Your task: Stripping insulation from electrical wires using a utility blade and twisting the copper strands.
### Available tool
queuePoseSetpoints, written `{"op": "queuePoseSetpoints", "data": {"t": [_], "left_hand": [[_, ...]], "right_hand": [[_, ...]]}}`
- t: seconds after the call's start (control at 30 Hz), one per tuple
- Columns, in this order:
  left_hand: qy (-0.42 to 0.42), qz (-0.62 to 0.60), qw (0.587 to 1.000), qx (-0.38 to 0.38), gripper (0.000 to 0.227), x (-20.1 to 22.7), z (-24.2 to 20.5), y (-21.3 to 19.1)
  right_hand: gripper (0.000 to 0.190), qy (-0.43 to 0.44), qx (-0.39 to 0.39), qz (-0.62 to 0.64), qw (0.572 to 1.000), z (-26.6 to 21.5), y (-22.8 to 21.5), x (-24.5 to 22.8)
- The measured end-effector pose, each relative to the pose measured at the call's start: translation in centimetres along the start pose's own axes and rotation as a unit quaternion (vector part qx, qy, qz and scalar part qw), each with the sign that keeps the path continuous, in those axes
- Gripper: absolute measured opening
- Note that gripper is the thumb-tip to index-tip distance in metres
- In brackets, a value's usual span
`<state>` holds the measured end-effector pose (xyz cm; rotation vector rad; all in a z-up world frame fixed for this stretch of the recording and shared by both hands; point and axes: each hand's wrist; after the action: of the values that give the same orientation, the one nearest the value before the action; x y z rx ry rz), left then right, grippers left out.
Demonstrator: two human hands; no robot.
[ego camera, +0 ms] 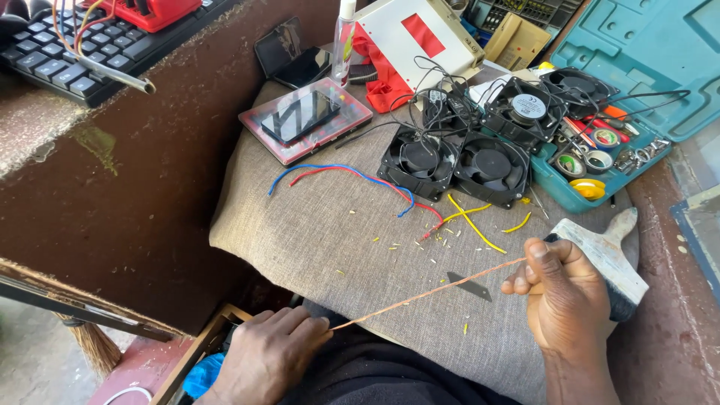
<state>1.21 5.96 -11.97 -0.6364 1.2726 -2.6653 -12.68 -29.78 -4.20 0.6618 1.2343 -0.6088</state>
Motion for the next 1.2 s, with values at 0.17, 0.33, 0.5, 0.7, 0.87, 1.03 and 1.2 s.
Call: {"op": "queuePoseSetpoints", "data": {"t": [0.17,0.33,0.5,0.7,0.87,1.03,1.2], "left_hand": [[-0.099,0.000,0.995,0.026,0.018,1.6,-0.9,2.4],[-0.230,-0.319,0.907,-0.152,0.044,2.3,0.4,-2.6],[-0.328,-0.488,0.727,-0.354,0.039,1.0,-0.7,-4.3],[-0.280,-0.494,0.750,-0.339,0.025,-0.7,-1.5,-3.4],[-0.063,-0.226,0.929,-0.287,0.032,-1.2,-2.3,-1.8],[-0.085,-0.150,0.965,-0.197,0.038,-1.4,-4.7,1.8],[-0.126,-0.164,0.968,-0.145,0.050,-0.8,-5.3,2.4]], "right_hand": [[0.027,0.013,0.071,0.027,0.997,1.2,0.2,0.9],[0.021,0.020,-0.022,0.056,0.998,2.6,-1.4,1.7],[0.024,0.005,-0.027,0.070,0.997,4.1,-2.9,1.7],[0.008,0.026,-0.037,0.060,0.997,4.6,-3.7,1.7],[0.020,-0.008,-0.025,0.018,0.999,3.6,-1.7,1.5],[0.019,-0.017,0.014,0.022,1.000,3.7,-1.1,1.5],[0.015,-0.024,0.003,0.055,0.998,4.2,-2.5,2.0]]}}
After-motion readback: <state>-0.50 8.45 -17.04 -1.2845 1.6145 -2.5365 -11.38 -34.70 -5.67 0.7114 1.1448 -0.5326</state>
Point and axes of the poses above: each hand's wrist, its own z-axis towards the middle knuckle, its own y-axis out of the palm, x = y × z, and after that the axes turned 2 degrees about -y, right-handed
